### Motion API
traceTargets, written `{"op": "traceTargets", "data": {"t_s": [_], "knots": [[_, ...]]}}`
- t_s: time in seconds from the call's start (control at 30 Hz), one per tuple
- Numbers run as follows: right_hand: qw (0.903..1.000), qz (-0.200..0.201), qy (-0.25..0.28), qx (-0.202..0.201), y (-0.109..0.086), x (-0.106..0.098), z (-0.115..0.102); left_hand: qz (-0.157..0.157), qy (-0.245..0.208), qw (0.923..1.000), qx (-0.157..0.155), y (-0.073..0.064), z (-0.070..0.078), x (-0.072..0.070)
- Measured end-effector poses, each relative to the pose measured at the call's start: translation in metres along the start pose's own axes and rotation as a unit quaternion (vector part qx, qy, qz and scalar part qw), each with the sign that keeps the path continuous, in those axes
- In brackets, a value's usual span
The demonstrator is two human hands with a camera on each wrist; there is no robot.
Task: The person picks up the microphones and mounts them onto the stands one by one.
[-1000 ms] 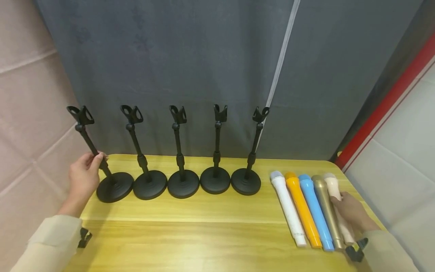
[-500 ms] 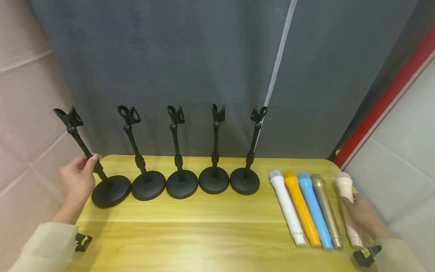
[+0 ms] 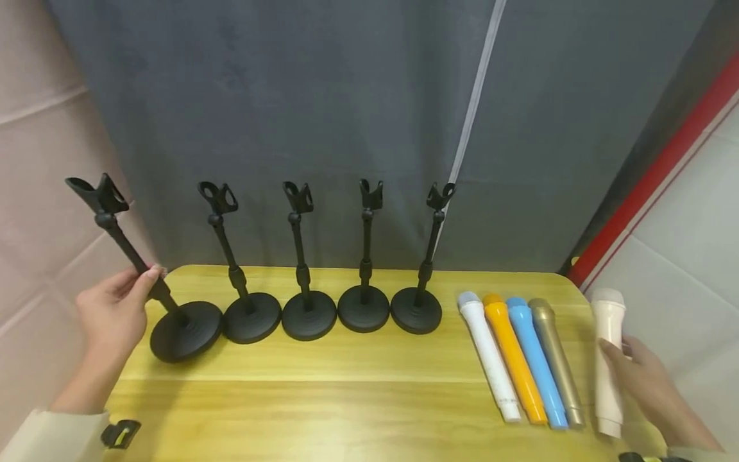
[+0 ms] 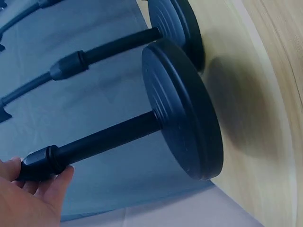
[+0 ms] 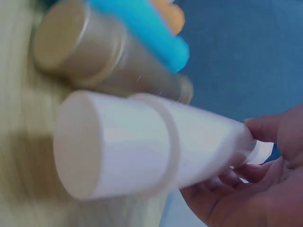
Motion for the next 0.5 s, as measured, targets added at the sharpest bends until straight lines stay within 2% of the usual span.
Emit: {"op": "traceTargets", "data": {"t_s": [0.07, 0.23, 0.37, 0.5], "knots": [[0.9995, -0.010, 0.027, -0.011, -0.007, 0.000, -0.004, 0.000, 0.024, 0.9994, 0.027, -0.005, 0.006, -0.002], [0.9950, -0.042, 0.087, -0.024, -0.020, 0.005, -0.017, 0.000, 0.016, 0.9961, 0.087, -0.017, 0.025, 0.001], [0.9916, -0.066, 0.108, -0.027, -0.030, 0.007, -0.030, -0.020, 0.006, 0.9912, 0.131, -0.028, 0.045, 0.011], [0.9846, -0.075, 0.142, -0.069, -0.041, 0.012, -0.044, -0.042, -0.002, 0.9863, 0.159, -0.040, 0.063, 0.024]]}}
Point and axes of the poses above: each hand's wrist, its own y-axis towards the middle knuckle, its own x-axis out of the palm, z = x × y, the point moved 5 cm from there along y, towards the middle knuckle, and after that the axes turned 13 degrees about x, right-handed, at the moved point
